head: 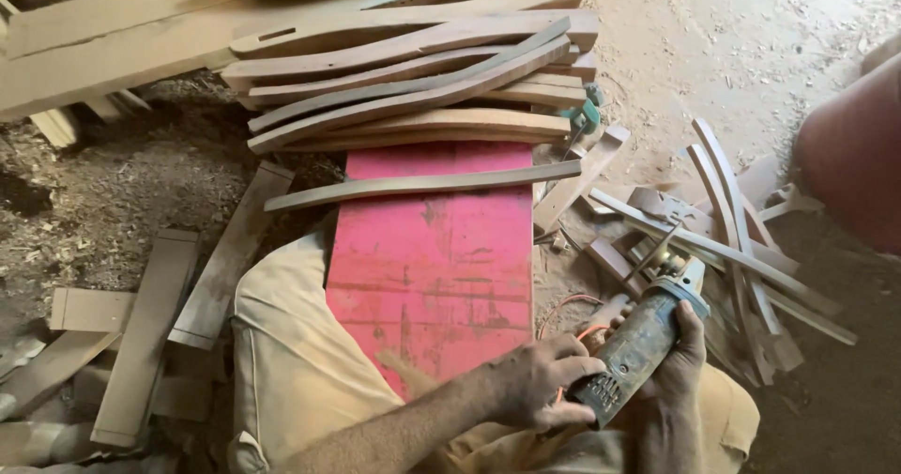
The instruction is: Using an angle grinder with a sanding attachment to shape and smooth curved wooden pieces.
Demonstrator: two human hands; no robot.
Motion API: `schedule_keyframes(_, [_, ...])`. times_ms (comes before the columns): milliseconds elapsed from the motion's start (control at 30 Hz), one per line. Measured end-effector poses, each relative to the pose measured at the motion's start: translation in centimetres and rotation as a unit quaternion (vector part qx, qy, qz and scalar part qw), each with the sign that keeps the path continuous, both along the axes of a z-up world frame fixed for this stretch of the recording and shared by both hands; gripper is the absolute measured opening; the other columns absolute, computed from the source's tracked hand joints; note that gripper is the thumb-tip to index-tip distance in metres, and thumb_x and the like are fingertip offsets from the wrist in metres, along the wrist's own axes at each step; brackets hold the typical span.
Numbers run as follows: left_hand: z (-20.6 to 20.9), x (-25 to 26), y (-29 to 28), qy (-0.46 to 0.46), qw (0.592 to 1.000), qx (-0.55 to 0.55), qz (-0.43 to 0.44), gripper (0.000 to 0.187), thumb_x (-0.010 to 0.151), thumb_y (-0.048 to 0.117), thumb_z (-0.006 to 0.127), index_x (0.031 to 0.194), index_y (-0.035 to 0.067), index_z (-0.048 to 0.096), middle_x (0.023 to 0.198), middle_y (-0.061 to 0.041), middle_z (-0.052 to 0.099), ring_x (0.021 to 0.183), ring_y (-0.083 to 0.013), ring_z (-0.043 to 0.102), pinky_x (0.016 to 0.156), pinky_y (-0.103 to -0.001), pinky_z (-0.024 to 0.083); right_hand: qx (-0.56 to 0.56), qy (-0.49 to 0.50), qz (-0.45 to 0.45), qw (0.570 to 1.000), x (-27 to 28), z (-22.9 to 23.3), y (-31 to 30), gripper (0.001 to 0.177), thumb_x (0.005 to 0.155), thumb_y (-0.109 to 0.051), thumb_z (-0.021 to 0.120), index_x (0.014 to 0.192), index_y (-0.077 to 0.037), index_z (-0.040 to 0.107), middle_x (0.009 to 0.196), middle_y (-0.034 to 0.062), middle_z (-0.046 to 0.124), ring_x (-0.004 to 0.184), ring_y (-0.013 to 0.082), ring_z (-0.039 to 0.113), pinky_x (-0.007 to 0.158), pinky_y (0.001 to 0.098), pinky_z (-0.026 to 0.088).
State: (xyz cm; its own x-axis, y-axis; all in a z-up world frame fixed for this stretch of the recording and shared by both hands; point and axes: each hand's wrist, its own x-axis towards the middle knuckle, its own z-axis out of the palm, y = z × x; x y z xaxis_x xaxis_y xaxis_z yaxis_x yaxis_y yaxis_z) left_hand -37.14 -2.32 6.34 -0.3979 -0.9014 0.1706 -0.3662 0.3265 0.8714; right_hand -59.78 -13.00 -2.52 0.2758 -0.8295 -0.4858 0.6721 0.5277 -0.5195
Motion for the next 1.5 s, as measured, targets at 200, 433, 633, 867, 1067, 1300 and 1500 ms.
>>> schedule_keyframes(200, [-2.1,-0.9,0.1,0.002,0.997,-0.08,0.009,0.061,0.081,0.022,0.084,0.133,0.0,0.061,0.121,-0.018,0.061,0.109,-0.0339,0.068,0.096,-0.042,0.061,-0.016,0.054,-0.012,0.998,0.5,0.7,-0.2,0.056,0.092,-0.051,0.068,0.123,-0.004,0.062,0.094,0.0138,0.071,0.082,0.028,0.073,0.072,0.0444,0.061])
schedule_keyframes(433, [-2.3,-0.8,-1.2,0.271,0.938,0.207,0.054,0.077,0.073,0.017,0.085,0.138,0.003,0.048,0.12,-0.013,0.06,0.109,-0.0242,0.065,0.094,-0.037,0.057,0.007,-0.03,0.055,0.998,3.3,3.0,0.0,0.072,0.09,-0.063,0.067,0.117,0.004,0.06,0.092,0.0174,0.07,0.081,0.0305,0.071,0.075,0.0445,0.06])
schedule_keyframes(633, [-2.8,0.1,0.0,0.325,0.859,0.38,0.107,0.09,0.073,0.028,0.089,0.144,-0.001,0.042,0.116,-0.018,0.066,0.103,-0.0286,0.068,0.086,-0.042,0.057,-0.016,-0.08,0.139,0.987,9.6,6.4,0.3,0.057,0.084,-0.046,0.069,0.113,0.002,0.06,0.092,0.0175,0.069,0.083,0.03,0.069,0.075,0.0416,0.056])
schedule_keyframes(867, [-8.8,2.8,3.7,-0.027,0.874,0.32,0.365,0.079,0.071,0.031,0.078,0.133,0.0,0.04,0.093,-0.03,0.068,0.088,-0.0501,0.068,0.071,-0.058,0.057,-0.073,0.335,0.145,0.928,18.5,2.0,3.2,0.027,0.073,-0.016,0.081,0.092,-0.002,0.068,0.077,0.0044,0.067,0.066,0.0177,0.062,0.063,0.0358,0.051])
schedule_keyframes(1067, [-10.3,18.1,0.0,-0.209,0.941,0.044,0.261,0.024,0.097,0.026,0.07,0.091,0.005,0.061,0.092,-0.019,0.065,0.09,-0.0396,0.064,0.079,-0.05,0.053,-0.042,0.387,0.19,0.901,20.7,2.5,2.7,0.024,0.072,-0.01,0.079,0.091,-0.002,0.067,0.075,0.0048,0.066,0.063,0.0179,0.061,0.06,0.0378,0.052])
schedule_keyframes(1300, [-10.7,30.1,-10.9,-0.352,0.863,-0.122,0.341,0.061,0.07,0.03,0.082,0.122,0.004,0.062,0.118,-0.012,0.061,0.112,-0.0332,0.055,0.095,-0.064,0.042,-0.121,0.462,0.202,0.855,21.0,3.6,0.3,0.033,0.074,-0.022,0.083,0.095,0.0,0.068,0.081,0.0095,0.067,0.068,0.0232,0.061,0.064,0.0436,0.053])
schedule_keyframes(1500, [-11.4,34.1,-9.5,-0.427,0.87,-0.025,0.246,0.033,0.09,0.031,0.077,0.109,0.009,0.062,0.105,-0.011,0.068,0.098,-0.0276,0.067,0.084,-0.051,0.053,-0.099,0.794,0.332,0.499,23.1,6.5,2.4,0.078,0.075,-0.072,0.073,0.108,-0.002,0.068,0.105,0.0244,0.071,0.102,0.0442,0.07,0.086,0.0543,0.055])
